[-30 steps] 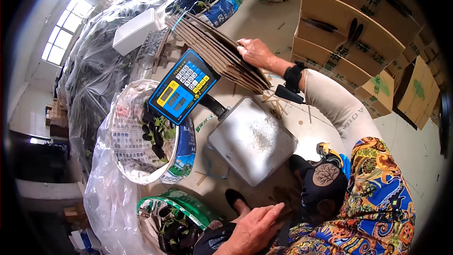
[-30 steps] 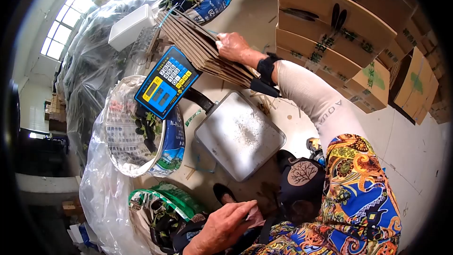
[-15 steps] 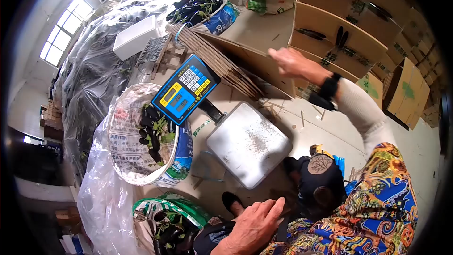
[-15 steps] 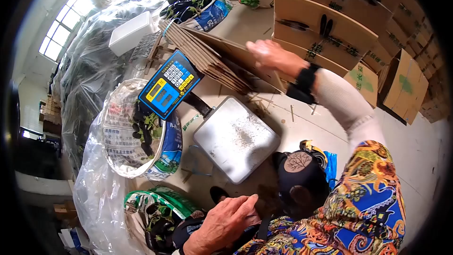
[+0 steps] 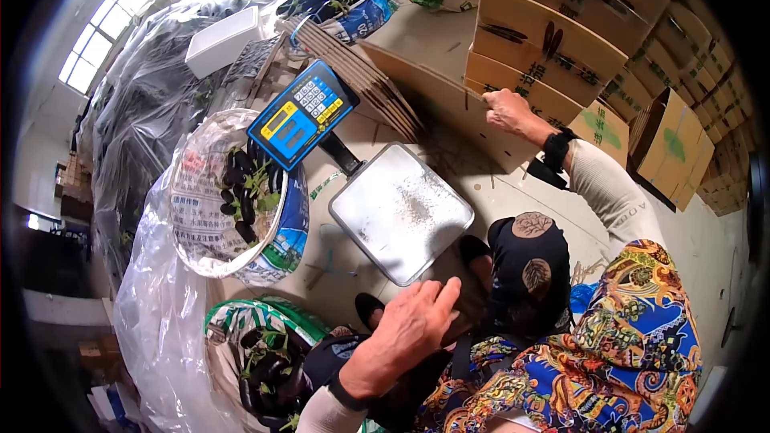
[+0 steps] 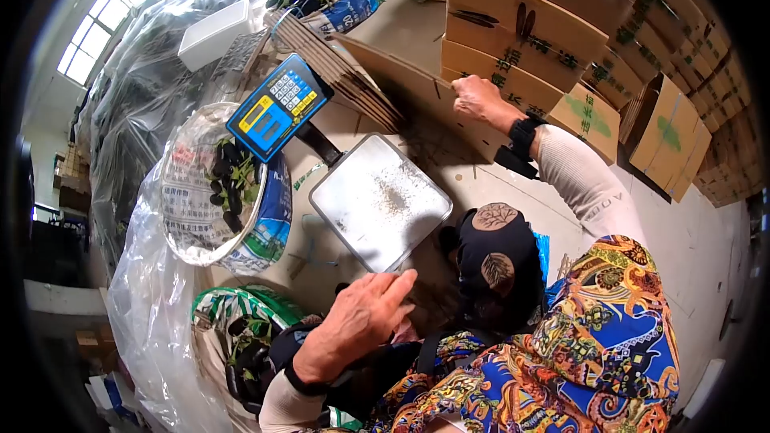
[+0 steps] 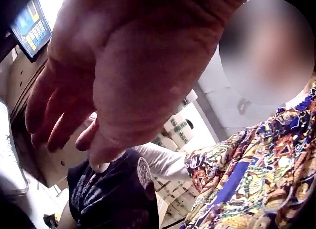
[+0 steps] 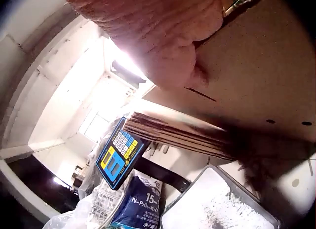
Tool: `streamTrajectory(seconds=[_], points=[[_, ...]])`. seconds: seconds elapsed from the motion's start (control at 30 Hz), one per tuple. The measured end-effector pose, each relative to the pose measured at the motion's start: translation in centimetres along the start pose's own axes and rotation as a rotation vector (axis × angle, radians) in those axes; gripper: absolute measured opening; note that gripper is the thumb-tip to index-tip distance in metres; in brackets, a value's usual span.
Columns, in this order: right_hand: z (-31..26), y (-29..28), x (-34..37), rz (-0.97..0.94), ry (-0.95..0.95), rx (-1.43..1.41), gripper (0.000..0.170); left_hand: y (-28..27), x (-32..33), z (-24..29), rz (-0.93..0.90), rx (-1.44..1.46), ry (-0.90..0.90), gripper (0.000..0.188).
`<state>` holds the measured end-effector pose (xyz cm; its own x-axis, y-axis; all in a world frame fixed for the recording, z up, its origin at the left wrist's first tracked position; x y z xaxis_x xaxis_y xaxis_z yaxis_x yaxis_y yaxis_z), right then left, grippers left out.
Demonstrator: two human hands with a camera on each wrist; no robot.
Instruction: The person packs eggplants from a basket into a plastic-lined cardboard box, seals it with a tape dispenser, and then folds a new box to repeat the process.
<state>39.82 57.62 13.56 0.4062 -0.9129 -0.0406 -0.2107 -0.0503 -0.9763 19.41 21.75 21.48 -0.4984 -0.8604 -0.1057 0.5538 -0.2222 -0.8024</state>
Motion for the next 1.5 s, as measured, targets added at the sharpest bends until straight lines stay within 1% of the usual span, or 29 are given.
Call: streamTrajectory(seconds=[0.03,0.07,0.13,0.2,0.27,0.33,0.37,0.4,0.43,0.47,0.53,0.6,0.63,0.67,0.73,0.8,0.83,0.87,0.93,0.97,1.1,1.2,1.23,1.3,1.33,1.37,1.4,1.43,1.5], points=[[0.7,-0.3,0.2,0.029,0.015,-0.013,0.021,-0.1,0.2,-0.2,0.017,-0.008,-0.002,0.045],[1.8,-1.0,1.1,0.077,-0.056,-0.064,0.020,-0.2,0.4,-0.2,0.034,-0.015,-0.002,0.045],[3.8,-2.9,4.0,0.091,-0.031,-0.152,0.024,-0.4,0.7,-0.4,0.037,-0.043,-0.010,0.045],[4.3,-5.9,7.9,0.198,-0.178,-0.453,0.032,-0.4,1.0,-0.6,0.039,-0.045,-0.007,0.045],[2.4,-10.8,12.4,0.147,-0.011,-0.480,0.035,0.0,1.0,-1.2,0.031,-0.021,-0.030,0.044],[1.2,-14.3,15.3,0.175,0.018,-0.621,0.032,-0.2,0.6,-1.5,0.018,-0.049,-0.042,0.044],[0.5,-15.6,16.2,0.171,0.022,-0.703,0.033,-0.2,0.3,-2.2,-0.002,-0.039,-0.092,0.043],[-0.1,-16.8,17.1,0.164,0.027,-0.789,0.033,-0.5,0.0,-2.7,0.084,-0.022,-0.127,0.040],[-0.7,-18.3,17.9,0.161,0.025,-0.696,0.035,-1.8,-0.3,-2.9,0.232,0.072,-0.111,0.040],[-2.9,-19.3,18.9,0.192,0.005,-0.764,0.032,-3.1,-0.5,-3.5,0.381,0.162,-0.092,0.039],[-5.0,-20.8,20.3,0.158,-0.055,-0.564,0.030,-5.1,-0.8,-4.9,0.612,0.197,-0.180,0.040],[-6.6,-21.2,21.4,0.126,-0.122,-0.381,0.029,-7.4,-0.6,-5.7,0.787,0.603,-0.278,0.040],[-7.9,-21.4,21.8,0.108,-0.159,-0.292,0.029,-7.7,0.1,-7.2,0.819,0.649,-0.199,0.045],[-10.9,-21.7,23.0,0.148,-0.192,-0.224,0.023,-7.7,0.5,-8.5,0.882,0.685,-0.204,0.051],[-11.1,-19.4,22.6,0.203,-0.526,-0.167,0.030,-9.7,0.3,-6.6,1.015,0.660,-0.312,0.060],[-13.5,-17.8,22.2,0.148,-0.599,-0.244,0.034,-11.0,0.5,-7.3,1.087,0.699,-0.423,0.073],[-12.9,-14.8,20.5,0.016,-0.538,-0.258,0.024,-11.5,0.5,-8.6,1.129,0.743,-0.398,0.088],[-13.1,-12.4,20.1,0.006,-0.503,-0.177,0.017,-11.5,0.6,-10.4,1.151,0.747,-0.449,0.091],[-14.5,-9.8,20.0,-0.116,-0.465,-0.211,0.011,-11.6,0.7,-13.5,1.201,0.754,-0.563,0.098],[-14.7,-8.3,19.9,-0.136,-0.475,-0.196,0.012,-11.6,0.8,-14.1,1.096,0.745,-0.591,0.103],[-16.5,-6.8,19.4,-0.175,-0.549,-0.235,0.023,-10.5,0.7,-17.7,1.037,0.759,-0.722,0.113],[-17.2,-6.7,18.5,-0.414,-0.439,-0.463,0.040,-10.3,1.4,-19.0,1.053,0.797,-0.669,0.114],[-17.1,-6.8,18.1,-0.515,-0.514,-0.446,0.059,-10.2,1.5,-19.7,1.055,0.780,-0.660,0.112],[-16.5,-6.3,16.6,-0.714,-0.405,-0.514,0.067,-10.0,2.1,-21.2,1.054,0.747,-0.650,0.108],[-17.2,-6.7,16.5,-0.817,-0.347,-0.547,0.071,-10.0,2.4,-21.3,1.015,0.748,-0.641,0.105],[-17.5,-8.6,16.8,-0.927,-0.223,-0.531,0.079,-10.3,2.5,-21.4,0.980,0.748,-0.627,0.102],[-17.2,-8.5,16.5,-0.923,-0.212,-0.539,0.079,-10.7,2.3,-21.1,0.947,0.747,-0.608,0.099],[-16.8,-8.4,15.9,-0.916,-0.199,-0.549,0.079,-10.7,2.2,-20.2,1.011,0.757,-0.616,0.087],[-16.0,-8.2,15.3,-0.900,-0.161,-0.582,0.080,-10.6,2.5,-20.4,1.022,0.803,-0.556,0.082]])
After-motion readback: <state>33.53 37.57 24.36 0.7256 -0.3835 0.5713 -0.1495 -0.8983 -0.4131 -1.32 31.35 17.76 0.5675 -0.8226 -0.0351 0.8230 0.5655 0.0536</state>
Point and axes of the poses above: each hand's wrist, its own x-axis away from the middle knuckle, its own y-axis out of the palm, z = x × y, the point moved 3 cm from there along -x, towards the middle knuckle, and after that the axes turned 4 degrees about y, right-handed, at the moved point
